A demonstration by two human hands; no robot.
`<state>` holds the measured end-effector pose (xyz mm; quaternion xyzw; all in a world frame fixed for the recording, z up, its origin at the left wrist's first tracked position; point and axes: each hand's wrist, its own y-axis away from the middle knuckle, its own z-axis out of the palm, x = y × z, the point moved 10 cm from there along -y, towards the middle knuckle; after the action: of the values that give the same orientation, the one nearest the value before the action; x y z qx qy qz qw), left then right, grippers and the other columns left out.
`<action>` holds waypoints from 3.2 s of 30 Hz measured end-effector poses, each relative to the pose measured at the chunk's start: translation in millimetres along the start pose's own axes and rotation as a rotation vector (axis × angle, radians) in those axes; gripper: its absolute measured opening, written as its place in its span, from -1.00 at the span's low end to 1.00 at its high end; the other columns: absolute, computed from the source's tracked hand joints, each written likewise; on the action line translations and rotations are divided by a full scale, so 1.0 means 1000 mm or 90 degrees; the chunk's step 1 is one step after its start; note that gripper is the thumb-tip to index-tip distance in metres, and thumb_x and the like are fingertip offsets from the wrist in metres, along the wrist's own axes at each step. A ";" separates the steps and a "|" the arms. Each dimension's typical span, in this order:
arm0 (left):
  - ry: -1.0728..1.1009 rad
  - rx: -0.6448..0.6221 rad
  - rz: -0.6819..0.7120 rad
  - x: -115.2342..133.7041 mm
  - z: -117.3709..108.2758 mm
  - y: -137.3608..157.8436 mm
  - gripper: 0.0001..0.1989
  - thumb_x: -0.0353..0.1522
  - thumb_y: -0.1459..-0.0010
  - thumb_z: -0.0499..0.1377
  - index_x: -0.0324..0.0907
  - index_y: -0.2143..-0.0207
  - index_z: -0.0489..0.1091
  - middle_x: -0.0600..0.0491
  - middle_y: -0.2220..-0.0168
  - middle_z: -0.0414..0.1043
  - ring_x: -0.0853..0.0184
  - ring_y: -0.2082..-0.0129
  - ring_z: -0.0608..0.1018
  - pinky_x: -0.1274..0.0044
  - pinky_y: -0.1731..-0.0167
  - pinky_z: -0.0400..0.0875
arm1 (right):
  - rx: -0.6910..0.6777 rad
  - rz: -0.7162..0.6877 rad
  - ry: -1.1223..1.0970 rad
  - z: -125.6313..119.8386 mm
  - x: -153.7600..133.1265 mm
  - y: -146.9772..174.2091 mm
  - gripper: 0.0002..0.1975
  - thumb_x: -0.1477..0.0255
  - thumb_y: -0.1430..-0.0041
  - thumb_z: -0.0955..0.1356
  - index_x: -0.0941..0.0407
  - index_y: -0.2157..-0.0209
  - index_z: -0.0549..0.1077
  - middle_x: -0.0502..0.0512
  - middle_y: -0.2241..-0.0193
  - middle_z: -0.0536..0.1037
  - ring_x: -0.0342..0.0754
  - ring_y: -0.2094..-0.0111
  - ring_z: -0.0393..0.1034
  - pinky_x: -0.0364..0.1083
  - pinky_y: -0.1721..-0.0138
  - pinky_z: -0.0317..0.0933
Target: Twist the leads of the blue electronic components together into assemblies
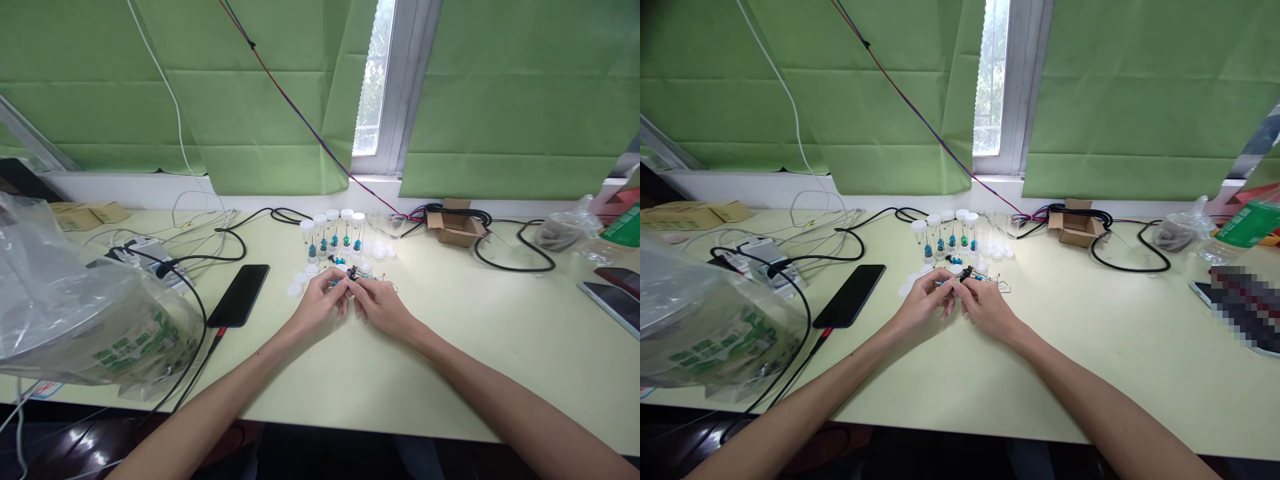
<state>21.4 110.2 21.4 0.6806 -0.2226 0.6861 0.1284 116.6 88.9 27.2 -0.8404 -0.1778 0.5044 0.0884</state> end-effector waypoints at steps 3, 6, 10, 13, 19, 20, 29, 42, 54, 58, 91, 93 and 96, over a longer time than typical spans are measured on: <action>0.004 -0.001 -0.001 0.000 0.001 0.000 -0.78 -0.18 -0.22 0.16 -0.15 0.33 0.31 0.17 0.59 0.30 0.45 0.64 0.38 0.55 0.55 0.27 | 0.000 -0.001 0.007 0.000 0.000 0.000 -0.55 0.22 -0.40 0.15 0.09 0.56 0.30 -0.05 0.64 0.41 -0.16 0.63 0.28 -0.15 0.48 0.18; 0.008 -0.005 0.000 0.000 0.002 0.000 -0.78 -0.18 -0.23 0.15 -0.15 0.33 0.31 0.17 0.60 0.30 0.44 0.64 0.39 0.55 0.55 0.27 | -0.003 -0.001 0.008 0.000 0.001 0.000 -0.55 0.20 -0.40 0.15 0.09 0.54 0.31 -0.04 0.63 0.42 -0.16 0.63 0.28 -0.15 0.48 0.18; 0.006 -0.006 0.005 0.002 0.002 0.001 -0.79 -0.19 -0.24 0.14 -0.15 0.33 0.31 0.16 0.58 0.32 0.45 0.63 0.39 0.54 0.53 0.28 | -0.004 0.002 0.007 0.000 0.001 0.000 -0.54 0.22 -0.41 0.15 0.09 0.56 0.28 -0.05 0.65 0.41 -0.17 0.63 0.28 -0.16 0.47 0.18; 0.001 -0.007 0.013 0.003 0.002 0.000 -0.79 -0.20 -0.24 0.14 -0.16 0.32 0.31 0.16 0.56 0.33 0.46 0.63 0.39 0.55 0.53 0.28 | -0.003 0.002 0.011 0.000 0.001 0.000 -0.54 0.22 -0.40 0.15 0.09 0.56 0.28 -0.05 0.64 0.42 -0.17 0.63 0.29 -0.16 0.47 0.18; -0.028 -0.006 0.022 0.006 0.002 0.000 -0.79 -0.20 -0.26 0.12 -0.16 0.33 0.30 0.16 0.58 0.32 0.46 0.64 0.38 0.55 0.53 0.28 | -0.004 -0.001 0.005 0.001 0.002 0.000 -0.54 0.19 -0.40 0.15 0.09 0.54 0.30 -0.05 0.64 0.42 -0.16 0.64 0.29 -0.15 0.48 0.18; -0.029 -0.004 0.022 0.006 0.002 0.001 -0.79 -0.20 -0.26 0.12 -0.16 0.33 0.31 0.16 0.58 0.32 0.46 0.64 0.38 0.55 0.53 0.28 | -0.003 -0.002 0.004 0.001 0.002 0.000 -0.54 0.19 -0.40 0.15 0.09 0.54 0.30 -0.05 0.64 0.42 -0.16 0.64 0.29 -0.15 0.48 0.19; -0.020 -0.005 0.017 0.004 0.002 0.002 -0.76 -0.17 -0.24 0.13 -0.15 0.33 0.33 0.15 0.58 0.33 0.44 0.64 0.37 0.54 0.53 0.27 | -0.005 -0.003 0.000 0.000 0.002 -0.001 -0.54 0.18 -0.40 0.15 0.09 0.54 0.30 -0.04 0.64 0.42 -0.15 0.62 0.29 -0.15 0.48 0.19; -0.039 -0.012 0.025 0.006 0.003 0.001 -0.76 -0.17 -0.25 0.12 -0.16 0.33 0.33 0.14 0.58 0.34 0.43 0.62 0.38 0.55 0.53 0.28 | 0.002 -0.012 0.013 -0.002 -0.001 0.000 -0.51 0.20 -0.40 0.15 0.09 0.59 0.29 -0.05 0.66 0.40 -0.16 0.62 0.27 -0.15 0.49 0.16; -0.072 -0.007 0.033 0.008 0.002 0.002 -0.77 -0.18 -0.27 0.10 -0.15 0.33 0.31 0.16 0.60 0.32 0.43 0.63 0.36 0.55 0.53 0.27 | -0.003 -0.009 0.025 -0.001 0.000 0.000 -0.51 0.19 -0.40 0.15 0.09 0.59 0.26 -0.05 0.66 0.40 -0.17 0.63 0.27 -0.16 0.49 0.14; -0.066 -0.015 0.033 0.007 0.003 0.002 -0.77 -0.18 -0.28 0.09 -0.15 0.32 0.30 0.17 0.60 0.32 0.43 0.63 0.37 0.55 0.52 0.27 | 0.000 -0.014 0.024 -0.001 0.001 -0.001 -0.52 0.19 -0.40 0.15 0.09 0.59 0.26 -0.06 0.66 0.40 -0.17 0.63 0.26 -0.16 0.49 0.13; -0.086 0.001 0.029 0.007 0.000 0.001 -0.78 -0.19 -0.25 0.11 -0.16 0.32 0.31 0.18 0.61 0.30 0.44 0.65 0.36 0.56 0.55 0.26 | -0.009 -0.015 0.021 0.000 0.000 -0.001 -0.52 0.26 -0.41 0.15 0.11 0.59 0.31 -0.07 0.67 0.40 -0.19 0.63 0.29 -0.17 0.46 0.15; -0.089 0.002 0.029 0.008 0.000 0.001 -0.78 -0.20 -0.25 0.12 -0.16 0.32 0.31 0.18 0.61 0.31 0.44 0.64 0.35 0.57 0.55 0.25 | -0.012 -0.015 0.020 0.000 0.000 -0.001 -0.51 0.26 -0.41 0.15 0.11 0.59 0.32 -0.07 0.67 0.41 -0.19 0.63 0.29 -0.17 0.46 0.16; -0.082 -0.005 0.034 0.008 0.001 0.000 -0.79 -0.20 -0.26 0.11 -0.16 0.32 0.30 0.18 0.62 0.30 0.45 0.65 0.35 0.57 0.55 0.25 | -0.001 -0.013 0.014 -0.001 0.001 -0.001 -0.51 0.26 -0.41 0.16 0.11 0.60 0.31 -0.06 0.67 0.40 -0.18 0.64 0.29 -0.17 0.48 0.16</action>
<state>22.3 108.7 29.0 0.7165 -0.2511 0.6433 0.0987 117.6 89.9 27.4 -0.8440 -0.1858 0.4941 0.0948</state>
